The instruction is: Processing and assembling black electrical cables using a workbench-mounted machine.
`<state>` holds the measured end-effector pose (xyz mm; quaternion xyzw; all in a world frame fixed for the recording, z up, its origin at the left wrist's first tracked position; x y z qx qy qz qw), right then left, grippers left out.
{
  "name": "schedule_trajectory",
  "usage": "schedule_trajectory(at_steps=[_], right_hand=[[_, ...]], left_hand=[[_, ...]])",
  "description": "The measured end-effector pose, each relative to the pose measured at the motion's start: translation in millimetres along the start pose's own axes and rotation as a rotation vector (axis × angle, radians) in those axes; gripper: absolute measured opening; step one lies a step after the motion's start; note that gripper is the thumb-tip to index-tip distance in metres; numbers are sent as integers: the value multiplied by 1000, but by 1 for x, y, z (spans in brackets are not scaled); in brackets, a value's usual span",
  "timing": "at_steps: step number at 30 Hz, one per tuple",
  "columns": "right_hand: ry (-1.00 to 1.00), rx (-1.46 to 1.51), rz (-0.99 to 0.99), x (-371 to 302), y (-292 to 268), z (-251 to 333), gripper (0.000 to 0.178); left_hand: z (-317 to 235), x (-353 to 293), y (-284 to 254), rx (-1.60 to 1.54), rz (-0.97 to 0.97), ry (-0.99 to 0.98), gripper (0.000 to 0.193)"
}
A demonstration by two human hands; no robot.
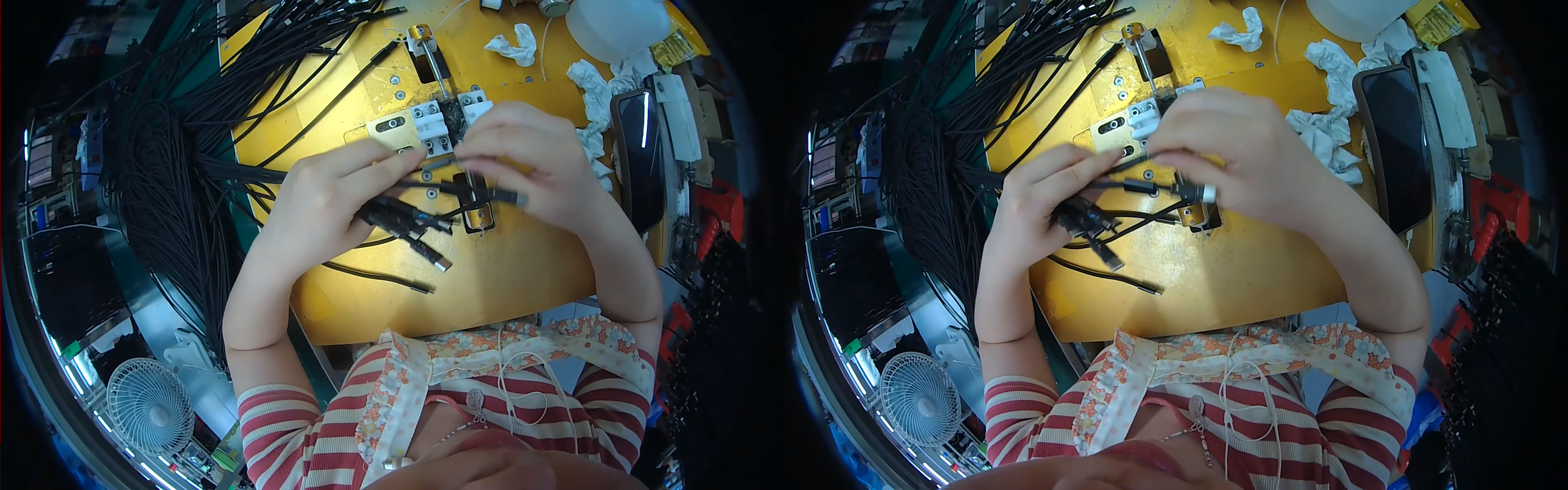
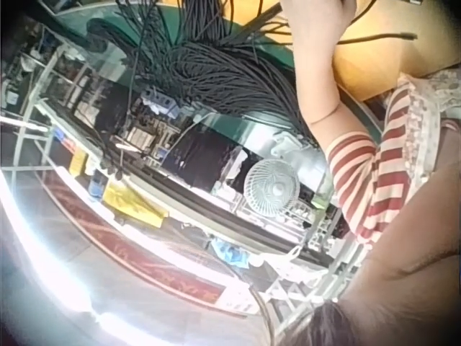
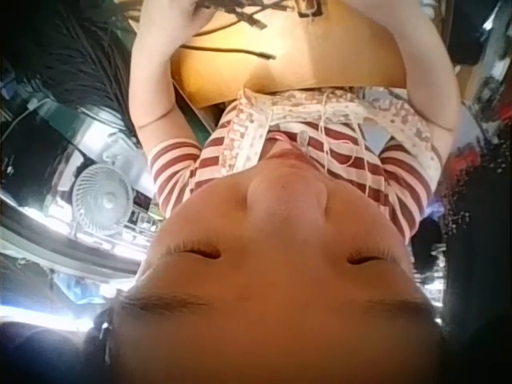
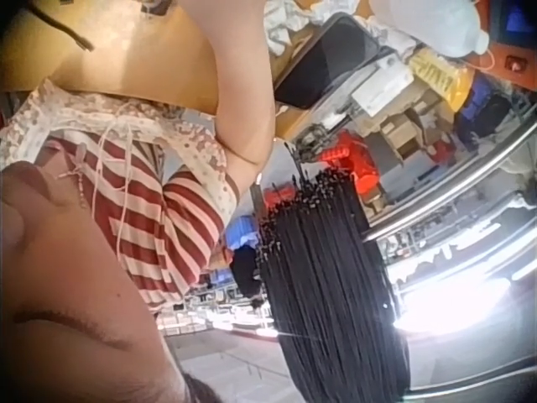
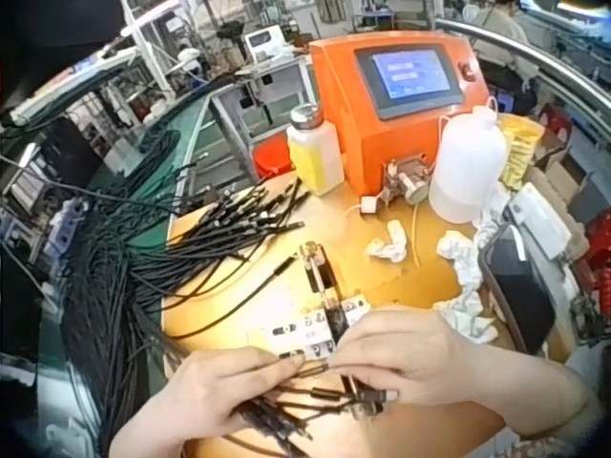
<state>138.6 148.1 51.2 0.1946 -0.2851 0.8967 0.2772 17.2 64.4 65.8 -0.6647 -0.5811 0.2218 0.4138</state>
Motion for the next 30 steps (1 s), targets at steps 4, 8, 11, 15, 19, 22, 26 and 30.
schedule_trajectory(at_steps=[4,8,11,15,19,22,26,30], right_hand=[[109,-93,-85,1,-8,-23,8],[199,-116,-124,0,-7,-38,5],[213,-191,-99,0,-6,-39,6],[253,-192,-80,-1,-4,-44,8],[201,-244,-63,-1,-5,-39,8],[248,-216,-48,-2,-9,-39,10],[441,-188,108,-7,-9,-37,19],[357,-338,209,-10,-9,-27,25]], left_hand=[[-1,1,7,268,-162,115,51],[13,1,22,293,-76,-15,64],[17,3,26,301,-77,-20,64],[19,4,28,281,-81,-9,65],[20,5,28,295,-75,-4,65],[20,5,29,299,-80,14,65],[21,5,29,305,-71,9,65],[22,4,28,292,-78,6,66]])
Point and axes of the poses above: each hand's wrist, its own x-axis towards the middle knuckle, its own y-axis out of the palm, z = x × y, the point moved 8 cm from there along x, towards the middle knuckle, and after that the axes turned 1 degree about -z, right-handed, at the moved point
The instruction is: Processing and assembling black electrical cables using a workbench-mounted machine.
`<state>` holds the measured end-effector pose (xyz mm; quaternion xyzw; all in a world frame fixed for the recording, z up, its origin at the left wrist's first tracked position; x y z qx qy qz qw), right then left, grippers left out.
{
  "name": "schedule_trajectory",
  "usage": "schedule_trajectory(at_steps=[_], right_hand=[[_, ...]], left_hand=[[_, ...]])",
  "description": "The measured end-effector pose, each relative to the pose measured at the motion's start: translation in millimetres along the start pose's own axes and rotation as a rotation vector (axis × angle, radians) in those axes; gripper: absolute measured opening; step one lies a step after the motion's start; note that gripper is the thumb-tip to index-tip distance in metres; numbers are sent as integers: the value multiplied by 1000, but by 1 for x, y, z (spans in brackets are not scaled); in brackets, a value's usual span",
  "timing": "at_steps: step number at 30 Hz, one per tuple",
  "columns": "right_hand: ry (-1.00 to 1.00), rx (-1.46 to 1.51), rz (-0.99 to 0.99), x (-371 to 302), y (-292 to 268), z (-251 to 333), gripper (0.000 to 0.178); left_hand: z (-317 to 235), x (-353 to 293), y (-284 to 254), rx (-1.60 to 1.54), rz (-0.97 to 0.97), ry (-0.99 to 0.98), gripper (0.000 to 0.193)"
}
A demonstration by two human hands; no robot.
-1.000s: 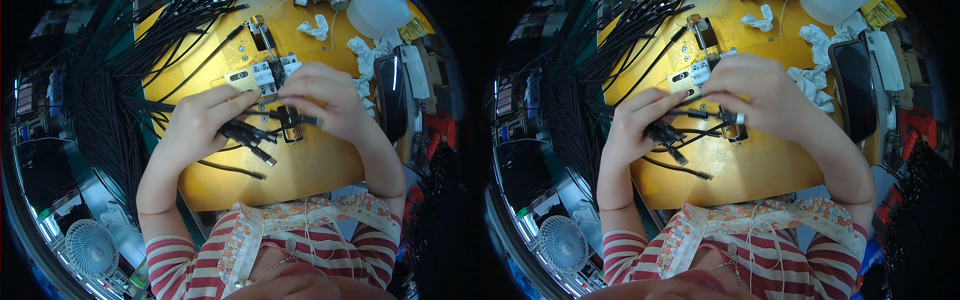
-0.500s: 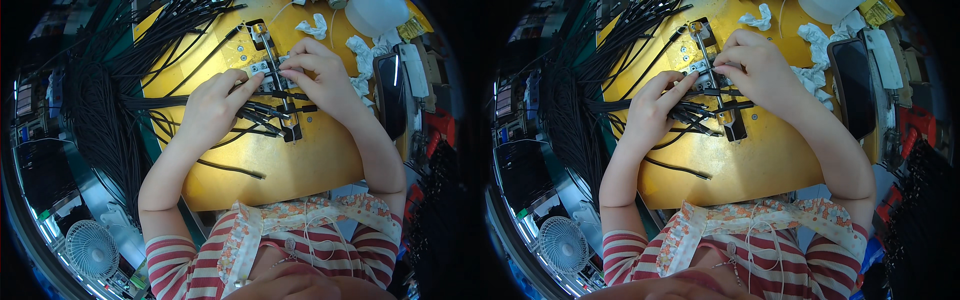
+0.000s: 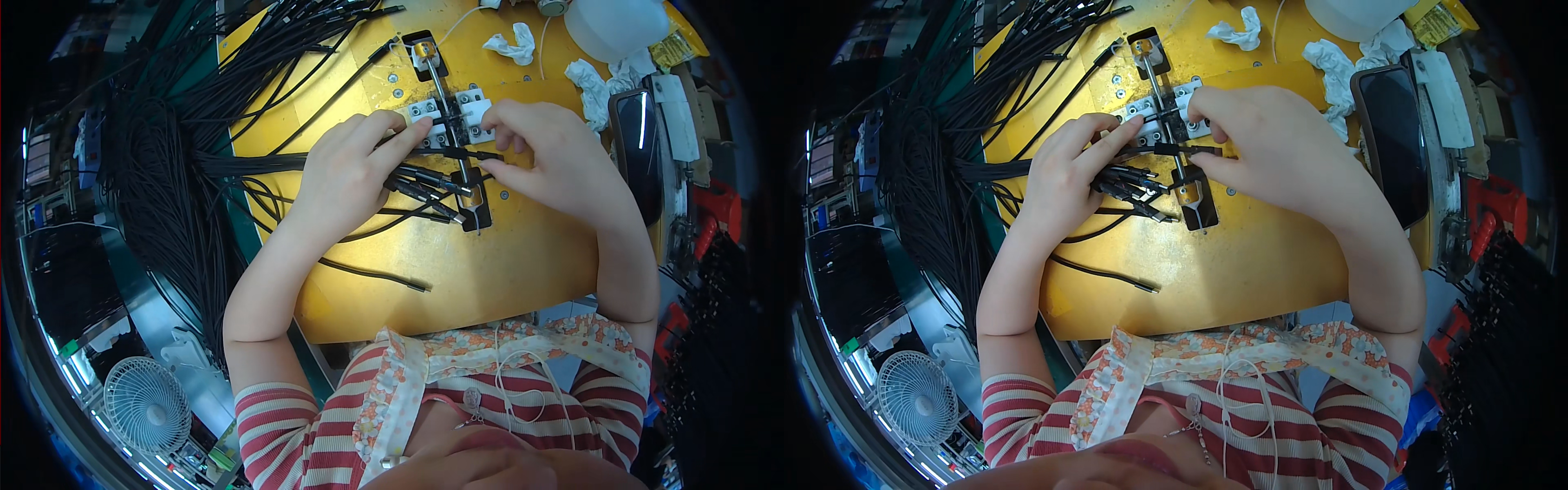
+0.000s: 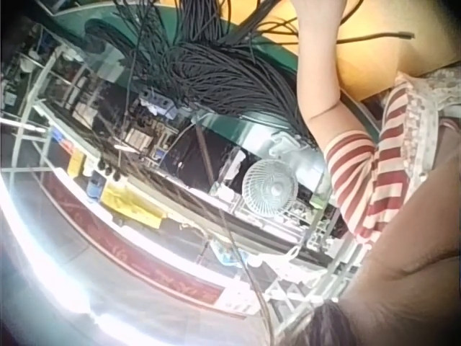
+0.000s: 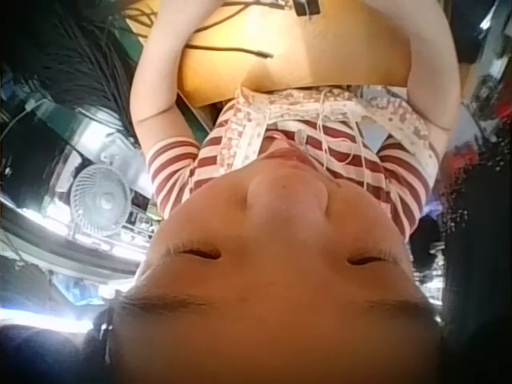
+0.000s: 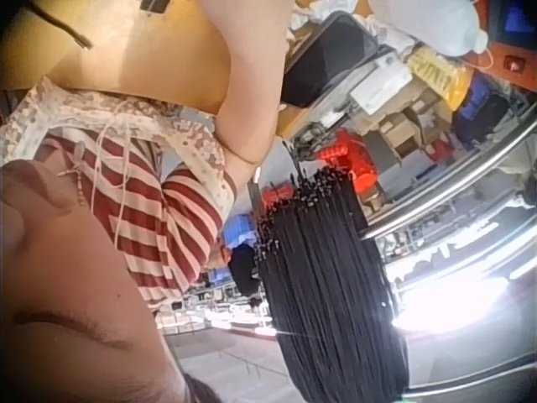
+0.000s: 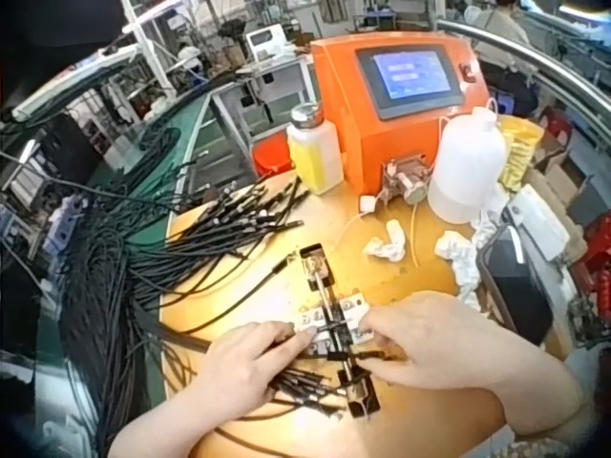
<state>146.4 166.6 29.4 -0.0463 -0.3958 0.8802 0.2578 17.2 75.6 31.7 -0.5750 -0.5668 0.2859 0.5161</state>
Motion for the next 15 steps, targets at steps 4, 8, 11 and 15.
schedule_trajectory(at_steps=[4,8,11,15], right_hand=[[-160,-43,13,-2,6,6,23],[-233,239,-77,1,-10,15,17],[-339,240,-195,0,-18,20,16],[-322,153,-218,-1,-22,14,21]], left_hand=[[-2,1,-1,16,-10,46,62],[0,0,-1,-10,-10,-7,66],[0,-2,-1,8,-38,9,65],[1,-3,1,19,-55,21,60]])
Point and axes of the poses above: each hand's wrist, its own x-axis towards the middle knuckle, its own y-axis out of the palm, z = x × y, the point moved 8 cm from there along x, towards the middle knuckle, and after that the axes turned 1 degree about -z, right-handed, at the moved point
